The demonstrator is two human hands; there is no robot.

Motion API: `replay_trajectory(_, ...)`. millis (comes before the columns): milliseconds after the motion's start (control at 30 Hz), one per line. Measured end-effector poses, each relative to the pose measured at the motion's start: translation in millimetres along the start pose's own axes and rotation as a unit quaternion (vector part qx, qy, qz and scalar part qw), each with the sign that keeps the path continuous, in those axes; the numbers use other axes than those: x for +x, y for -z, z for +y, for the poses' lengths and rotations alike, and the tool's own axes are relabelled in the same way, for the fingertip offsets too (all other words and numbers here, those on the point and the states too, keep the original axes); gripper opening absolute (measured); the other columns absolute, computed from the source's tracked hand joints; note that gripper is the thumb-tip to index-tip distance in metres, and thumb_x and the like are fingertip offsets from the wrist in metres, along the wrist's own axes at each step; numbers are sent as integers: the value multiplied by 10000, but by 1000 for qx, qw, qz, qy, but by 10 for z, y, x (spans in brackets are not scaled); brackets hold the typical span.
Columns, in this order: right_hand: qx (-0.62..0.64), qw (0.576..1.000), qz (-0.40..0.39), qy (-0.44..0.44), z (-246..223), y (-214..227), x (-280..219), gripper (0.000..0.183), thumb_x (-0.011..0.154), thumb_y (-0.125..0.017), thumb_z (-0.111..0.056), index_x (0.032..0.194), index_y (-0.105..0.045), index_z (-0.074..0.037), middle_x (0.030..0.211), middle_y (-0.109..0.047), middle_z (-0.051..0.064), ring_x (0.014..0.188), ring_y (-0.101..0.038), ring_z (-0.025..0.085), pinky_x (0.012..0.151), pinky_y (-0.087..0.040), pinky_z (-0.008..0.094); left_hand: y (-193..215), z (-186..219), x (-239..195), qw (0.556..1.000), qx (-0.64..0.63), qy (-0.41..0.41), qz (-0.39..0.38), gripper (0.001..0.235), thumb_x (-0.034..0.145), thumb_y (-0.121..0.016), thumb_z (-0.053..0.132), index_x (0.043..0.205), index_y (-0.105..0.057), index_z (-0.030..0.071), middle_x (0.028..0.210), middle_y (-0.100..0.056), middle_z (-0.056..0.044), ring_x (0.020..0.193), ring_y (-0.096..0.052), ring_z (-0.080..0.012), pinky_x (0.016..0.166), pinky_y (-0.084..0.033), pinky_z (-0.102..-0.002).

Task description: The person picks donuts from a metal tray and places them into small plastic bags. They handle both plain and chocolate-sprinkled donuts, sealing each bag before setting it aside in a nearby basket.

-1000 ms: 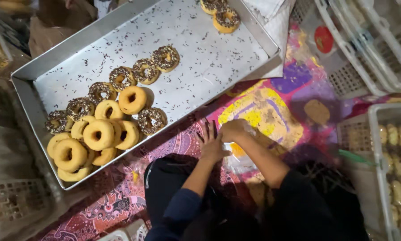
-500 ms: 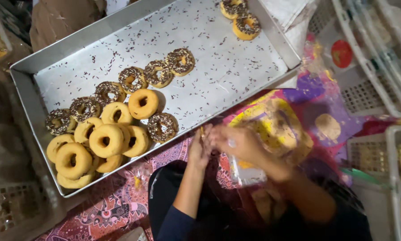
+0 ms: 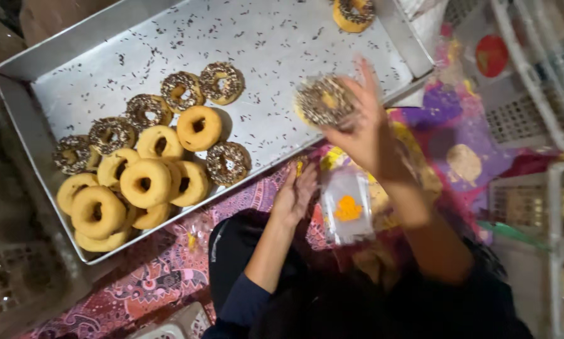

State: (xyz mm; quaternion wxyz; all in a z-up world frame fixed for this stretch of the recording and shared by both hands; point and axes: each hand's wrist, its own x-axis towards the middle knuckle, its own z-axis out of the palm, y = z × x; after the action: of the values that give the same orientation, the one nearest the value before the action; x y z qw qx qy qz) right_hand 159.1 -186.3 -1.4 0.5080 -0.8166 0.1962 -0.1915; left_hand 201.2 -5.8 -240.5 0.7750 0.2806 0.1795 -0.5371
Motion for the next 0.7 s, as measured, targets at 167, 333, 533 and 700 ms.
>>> replay_trajectory(167,-6,986,138,-97,99,386,-1932,1059,716,-813,86,1577,-212,-48,1247,-634,174,928,-673,205,687,-543,301,-220,-367,-256,996,-81,26,-41,699,1063,-568,452,1581,-431,4,1436,-649,-118,1264,-617,-184,983,-564,-297)
replay_trajectory(333,44,979,200,-28,188,181,-2627,1223,727,-824,40,1673,-52,-47,1250,-635,149,997,-653,184,823,-550,292,-929,-958,-1085,995,15,-103,-10,563,1095,-605,376,1535,-472,51,1241,-712,-171,837,-623,-183,632,-556,-280)
replay_trajectory(533,-48,987,150,20,-236,330,-2769,1213,727,-883,-38,1632,-75,-29,1441,-572,218,1221,-641,265,897,-548,331,-1417,-1086,-1806,996,51,-59,34,375,980,-609,172,1342,-551,90,1141,-733,-73,887,-744,-133,670,-634,-281)
replay_trajectory(700,-292,925,229,77,-623,396,-2803,1074,657,-896,-113,1564,-322,-70,1271,-698,178,1282,-574,404,1110,-406,497,-1423,-1406,-1980,991,38,-86,-97,201,1084,-687,160,1240,-653,37,1086,-703,-84,799,-624,-128,579,-497,-230)
